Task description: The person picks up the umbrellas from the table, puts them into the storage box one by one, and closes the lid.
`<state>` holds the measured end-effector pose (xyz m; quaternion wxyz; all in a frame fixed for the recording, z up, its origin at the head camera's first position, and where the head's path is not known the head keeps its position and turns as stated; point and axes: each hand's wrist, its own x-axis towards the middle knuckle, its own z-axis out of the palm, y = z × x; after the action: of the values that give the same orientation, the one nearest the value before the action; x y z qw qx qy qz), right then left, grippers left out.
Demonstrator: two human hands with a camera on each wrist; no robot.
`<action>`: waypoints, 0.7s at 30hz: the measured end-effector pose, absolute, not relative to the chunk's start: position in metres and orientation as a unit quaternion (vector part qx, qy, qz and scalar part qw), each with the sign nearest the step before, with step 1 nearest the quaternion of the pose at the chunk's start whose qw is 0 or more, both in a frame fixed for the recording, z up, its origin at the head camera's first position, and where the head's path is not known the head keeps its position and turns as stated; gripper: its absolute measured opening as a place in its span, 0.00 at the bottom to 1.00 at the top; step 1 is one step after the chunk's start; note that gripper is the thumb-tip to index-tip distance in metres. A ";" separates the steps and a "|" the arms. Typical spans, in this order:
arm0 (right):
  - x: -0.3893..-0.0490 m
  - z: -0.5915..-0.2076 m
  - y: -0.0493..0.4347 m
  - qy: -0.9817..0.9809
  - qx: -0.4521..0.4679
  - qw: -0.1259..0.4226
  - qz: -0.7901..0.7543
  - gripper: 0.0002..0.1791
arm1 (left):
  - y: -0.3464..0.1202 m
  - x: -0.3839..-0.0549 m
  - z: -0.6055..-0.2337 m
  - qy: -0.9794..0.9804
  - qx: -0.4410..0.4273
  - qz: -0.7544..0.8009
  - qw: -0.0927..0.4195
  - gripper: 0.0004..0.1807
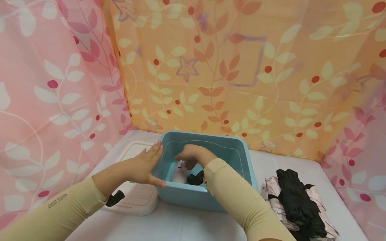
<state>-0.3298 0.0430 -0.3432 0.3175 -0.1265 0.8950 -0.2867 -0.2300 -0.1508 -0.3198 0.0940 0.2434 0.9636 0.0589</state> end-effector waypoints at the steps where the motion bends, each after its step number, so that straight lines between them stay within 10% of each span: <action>1: -0.331 -0.343 0.044 0.895 -0.126 0.318 -0.288 0.27 | -0.151 -0.231 -0.320 0.963 0.243 0.060 0.095 0.73; 21: -0.337 -0.327 0.055 0.896 -0.112 0.311 -0.298 0.31 | -0.151 -0.240 -0.320 0.963 0.241 0.055 0.106 0.73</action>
<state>-0.3367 0.0549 -0.3273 0.3107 -0.1122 0.8957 -0.2976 -0.2395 -0.1505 -0.3204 0.1061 0.2415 0.9630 0.0547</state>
